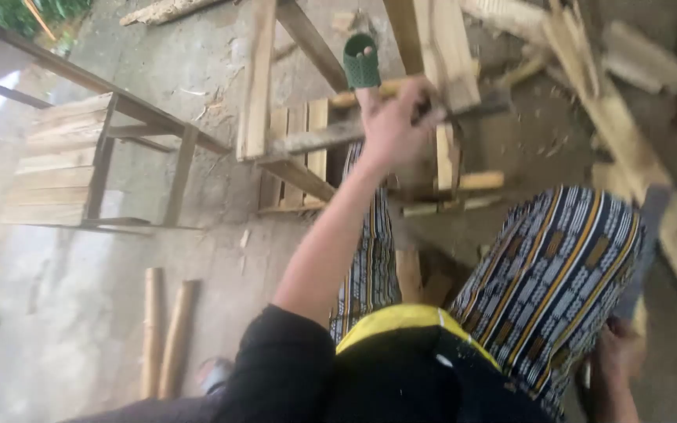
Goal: The person sits on the ground among wooden stool frames and scrap wood, using pliers to pull nails from the frames and a hammer to tap and pry the wood apart. They reposition the frames repeatedly while extracting nails and separating pieces.
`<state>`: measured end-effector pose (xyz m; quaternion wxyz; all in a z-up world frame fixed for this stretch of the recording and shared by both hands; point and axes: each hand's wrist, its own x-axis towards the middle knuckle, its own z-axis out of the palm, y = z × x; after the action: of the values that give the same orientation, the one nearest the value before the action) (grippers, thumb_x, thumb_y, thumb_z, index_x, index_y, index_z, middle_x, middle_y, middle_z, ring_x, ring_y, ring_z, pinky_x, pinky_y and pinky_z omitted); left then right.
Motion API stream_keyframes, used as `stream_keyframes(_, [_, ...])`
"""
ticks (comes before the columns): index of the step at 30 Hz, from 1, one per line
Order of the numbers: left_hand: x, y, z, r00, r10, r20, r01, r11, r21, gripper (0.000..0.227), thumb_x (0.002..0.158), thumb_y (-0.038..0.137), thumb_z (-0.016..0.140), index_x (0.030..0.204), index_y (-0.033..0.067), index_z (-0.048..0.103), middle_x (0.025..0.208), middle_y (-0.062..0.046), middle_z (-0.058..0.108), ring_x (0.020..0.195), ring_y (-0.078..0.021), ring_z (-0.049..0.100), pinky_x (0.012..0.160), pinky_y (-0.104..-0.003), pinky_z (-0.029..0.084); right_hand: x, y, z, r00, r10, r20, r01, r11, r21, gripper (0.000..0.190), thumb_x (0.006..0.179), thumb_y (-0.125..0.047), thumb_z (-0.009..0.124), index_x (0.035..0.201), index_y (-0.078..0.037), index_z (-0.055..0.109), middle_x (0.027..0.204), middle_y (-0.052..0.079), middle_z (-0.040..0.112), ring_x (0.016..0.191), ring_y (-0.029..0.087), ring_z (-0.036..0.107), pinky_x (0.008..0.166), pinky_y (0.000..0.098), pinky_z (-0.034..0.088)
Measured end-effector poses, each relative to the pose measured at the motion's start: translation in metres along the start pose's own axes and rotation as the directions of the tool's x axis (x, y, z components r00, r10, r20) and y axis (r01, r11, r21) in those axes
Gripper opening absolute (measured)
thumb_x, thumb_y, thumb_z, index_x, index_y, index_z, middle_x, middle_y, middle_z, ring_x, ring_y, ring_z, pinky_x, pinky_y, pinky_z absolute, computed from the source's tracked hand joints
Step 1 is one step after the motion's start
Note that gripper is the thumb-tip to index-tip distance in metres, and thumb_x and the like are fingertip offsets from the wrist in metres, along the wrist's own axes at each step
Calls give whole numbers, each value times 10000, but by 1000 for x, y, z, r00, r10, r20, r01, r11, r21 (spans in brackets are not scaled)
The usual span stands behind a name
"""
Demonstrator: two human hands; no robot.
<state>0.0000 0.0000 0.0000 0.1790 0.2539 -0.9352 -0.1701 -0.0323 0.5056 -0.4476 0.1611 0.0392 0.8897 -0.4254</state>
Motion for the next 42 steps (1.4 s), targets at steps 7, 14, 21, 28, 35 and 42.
stream_keyframes(7, [0, -14, 22, 996, 31, 83, -24, 996, -83, 284, 938, 385, 673, 1157, 361, 493, 1218, 99, 763, 1188, -216, 726, 1103, -608, 300, -81, -32, -1, 964, -257, -69, 247, 961, -126, 323, 1041, 37, 708, 1360, -10, 733, 1100, 195, 763, 850, 301, 695, 621, 413, 482])
stream_keyframes(14, [1, -8, 12, 998, 2, 64, 5, 995, -97, 624, 791, 436, 845, 1272, 110, 616, 1187, -93, 759, 1080, -276, 746, 938, -445, 583, -96, -44, 0, 969, -245, 38, 248, 953, -175, 284, 1029, 12, 705, 1307, 39, 758, 991, 215, 682, 778, 342, 619, 668, 446, 481])
stream_keyframes(21, [2, -8, 13, 997, 78, 14, -78, 996, -42, 300, 815, 313, 839, 855, 67, 673, 602, 23, 492, 516, -103, 468, 449, -271, 438, -93, -4, 25, 910, -408, 75, 376, 735, -565, 382, 905, -58, 681, 1260, -137, 797, 1013, 103, 690, 830, 302, 623, 642, 409, 505])
stream_keyframes(28, [5, -22, 21, 980, 195, -34, -195, 981, 4, 425, 815, 454, 849, 910, 84, 663, 646, 19, 562, 524, -94, 535, 447, -245, 509, -70, 31, 41, 902, -387, 190, 378, 498, -781, 137, 953, -233, 676, 1062, -264, 754, 973, -76, 716, 941, 186, 609, 836, 313, 461])
stream_keyframes(35, [0, -12, 27, 968, 246, -39, -245, 969, 32, 489, 779, 363, 908, 1106, 92, 665, 991, -96, 724, 887, -251, 722, 794, -402, 616, -50, 93, 68, 937, -332, 107, 326, 727, -604, 228, 990, -107, 590, 1136, -75, 763, 1085, 124, 694, 920, 311, 606, 801, 407, 479])
stream_keyframes(42, [4, 0, 14, 878, 468, -97, -473, 881, -33, 558, 828, 112, 918, 1287, 138, 601, 1139, -59, 705, 1007, -251, 684, 891, -374, 583, -45, 107, 83, 994, 40, 100, -6, 945, -326, 484, 1209, -367, 566, 1300, 72, 747, 1310, 314, 560, 1093, 476, 476, 883, 573, 385])
